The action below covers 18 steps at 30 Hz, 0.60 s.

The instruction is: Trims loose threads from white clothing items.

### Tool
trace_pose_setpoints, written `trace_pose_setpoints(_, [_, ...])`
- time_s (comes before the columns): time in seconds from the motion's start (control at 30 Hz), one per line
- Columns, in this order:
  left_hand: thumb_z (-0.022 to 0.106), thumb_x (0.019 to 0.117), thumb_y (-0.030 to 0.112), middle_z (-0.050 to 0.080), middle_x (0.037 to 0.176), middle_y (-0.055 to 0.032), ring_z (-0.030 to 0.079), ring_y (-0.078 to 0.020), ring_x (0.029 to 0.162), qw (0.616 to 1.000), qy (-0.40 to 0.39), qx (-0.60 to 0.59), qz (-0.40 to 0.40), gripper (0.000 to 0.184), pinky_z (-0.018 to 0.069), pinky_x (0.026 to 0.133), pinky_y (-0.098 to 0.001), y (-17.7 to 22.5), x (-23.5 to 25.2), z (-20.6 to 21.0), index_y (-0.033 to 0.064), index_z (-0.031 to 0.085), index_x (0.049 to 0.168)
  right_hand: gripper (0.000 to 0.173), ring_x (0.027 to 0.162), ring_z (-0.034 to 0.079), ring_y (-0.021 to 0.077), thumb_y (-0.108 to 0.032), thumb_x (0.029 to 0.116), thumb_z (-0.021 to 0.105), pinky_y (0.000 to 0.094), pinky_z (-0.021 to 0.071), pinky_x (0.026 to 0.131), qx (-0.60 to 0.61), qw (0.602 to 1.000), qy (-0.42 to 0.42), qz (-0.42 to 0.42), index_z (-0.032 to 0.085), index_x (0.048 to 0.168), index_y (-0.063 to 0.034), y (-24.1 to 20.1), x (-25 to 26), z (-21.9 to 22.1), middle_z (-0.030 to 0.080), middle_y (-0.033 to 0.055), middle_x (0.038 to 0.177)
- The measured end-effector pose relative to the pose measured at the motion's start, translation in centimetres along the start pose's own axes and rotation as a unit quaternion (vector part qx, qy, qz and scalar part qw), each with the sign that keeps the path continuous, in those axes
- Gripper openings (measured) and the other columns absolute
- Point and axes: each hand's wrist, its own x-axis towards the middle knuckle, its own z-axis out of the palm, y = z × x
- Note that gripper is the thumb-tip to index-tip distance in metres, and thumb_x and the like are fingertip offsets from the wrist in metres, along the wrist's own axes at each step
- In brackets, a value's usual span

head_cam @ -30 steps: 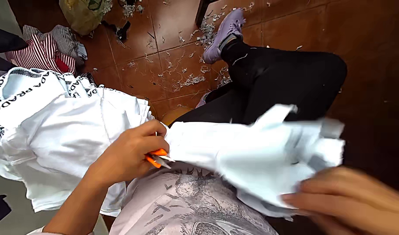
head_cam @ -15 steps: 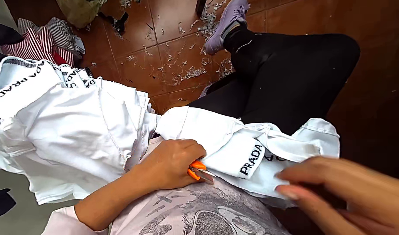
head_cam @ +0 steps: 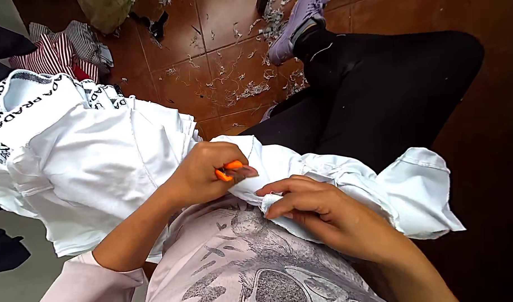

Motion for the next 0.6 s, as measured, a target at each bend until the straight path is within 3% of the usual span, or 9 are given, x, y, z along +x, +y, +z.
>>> trace_pose_setpoints(0.1, [0.066,0.0963,0.009,0.063,0.076,-0.0055,0.056,-0.0011,0.072,0.992,0.121,0.039,-0.017,0.018,0.0459,0.066,-0.0149,0.3,0.5,0.0,-0.0044,0.067,0.083,0.033,0.107,0.061,0.0029,-0.014,0.0929,0.052,0.0251,0.0500,0.090,-0.031,0.999,-0.009,0.013,0.081,0.098,-0.0280,-0.3,-0.1,0.3,0.070,-0.0138,0.119])
trace_pose_setpoints(0.17, [0.067,0.0960,0.006,0.067,0.083,-0.0080,0.058,-0.0020,0.074,0.975,0.192,0.105,-0.022,0.013,0.0480,0.067,-0.0155,0.4,0.6,-0.3,-0.0068,0.069,0.095,0.032,0.106,0.061,0.0027,-0.014,0.0940,0.053,0.0245,0.0503,0.090,-0.015,1.000,0.013,0.019,0.081,0.102,-0.0252,-0.4,-0.1,0.3,0.070,-0.0132,0.118])
trace_pose_setpoints(0.23, [0.065,0.0972,0.011,0.067,0.092,-0.0094,0.056,-0.0046,0.077,0.978,0.164,0.125,-0.032,0.024,0.0475,0.069,-0.0177,0.7,0.3,-0.8,-0.0080,0.067,0.110,0.029,0.111,0.062,0.0040,-0.014,0.0954,0.055,0.0240,0.0512,0.096,0.014,0.999,0.045,0.026,0.080,0.107,-0.0204,-0.4,-0.2,0.4,0.070,-0.0099,0.121])
trace_pose_setpoints(0.27, [0.066,0.0965,0.020,0.067,0.094,-0.0095,0.057,-0.0058,0.080,0.986,0.119,0.113,-0.037,0.030,0.0482,0.070,-0.0196,1.1,0.0,-0.8,-0.0065,0.068,0.110,0.029,0.115,0.061,0.0048,-0.014,0.0957,0.055,0.0243,0.0508,0.100,0.026,0.998,0.058,0.029,0.079,0.111,-0.0186,-0.5,-0.2,0.4,0.069,-0.0085,0.124])
trace_pose_setpoints(0.33, [0.072,0.0913,0.039,0.069,0.097,-0.0081,0.062,-0.0075,0.086,0.996,0.024,0.076,-0.050,0.044,0.0532,0.074,-0.0227,1.8,-0.6,0.4,-0.0029,0.072,0.106,0.033,0.124,0.059,0.0066,-0.013,0.0956,0.057,0.0251,0.0496,0.106,0.043,0.996,0.074,0.031,0.074,0.124,-0.0149,-0.5,-0.3,0.4,0.067,-0.0056,0.132])
trace_pose_setpoints(0.43, [0.077,0.0843,0.048,0.066,0.084,-0.0019,0.061,-0.0053,0.076,0.994,-0.015,0.068,-0.079,0.047,0.0512,0.065,-0.0210,2.0,-0.9,3.0,0.0026,0.073,0.093,0.039,0.129,0.057,0.0063,-0.014,0.0954,0.058,0.0230,0.0485,0.108,0.041,0.993,0.102,0.034,0.068,0.133,-0.0119,-0.8,0.1,0.9,0.063,-0.0031,0.137])
trace_pose_setpoints(0.5, [0.079,0.0843,0.038,0.063,0.076,-0.0012,0.060,-0.0065,0.070,0.995,-0.018,0.062,-0.079,0.035,0.0496,0.060,-0.0225,2.1,-0.8,4.2,0.0041,0.072,0.082,0.041,0.129,0.056,0.0067,-0.017,0.0970,0.059,0.0220,0.0482,0.108,0.032,0.992,0.121,0.036,0.066,0.136,-0.0085,-0.9,0.3,1.3,0.061,-0.0002,0.140])
trace_pose_setpoints(0.53, [0.077,0.0851,0.027,0.064,0.074,-0.0022,0.061,-0.0080,0.069,0.996,-0.014,0.065,-0.063,0.024,0.0497,0.058,-0.0238,2.1,-0.8,4.7,0.0044,0.070,0.078,0.041,0.127,0.057,0.0059,-0.019,0.0988,0.059,0.0208,0.0494,0.106,0.024,0.991,0.129,0.039,0.064,0.138,-0.0077,-1.0,0.3,1.5,0.060,0.0007,0.141])
trace_pose_setpoints(0.6, [0.069,0.0865,0.014,0.064,0.074,-0.0041,0.062,-0.0118,0.067,0.994,-0.002,0.113,-0.014,0.014,0.0474,0.055,-0.0273,2.0,-0.7,5.2,0.0044,0.069,0.077,0.044,0.113,0.060,0.0005,-0.024,0.1015,0.059,0.0154,0.0515,0.094,0.010,0.989,0.143,0.048,0.059,0.142,-0.0078,-1.1,0.4,1.6,0.060,0.0000,0.139])
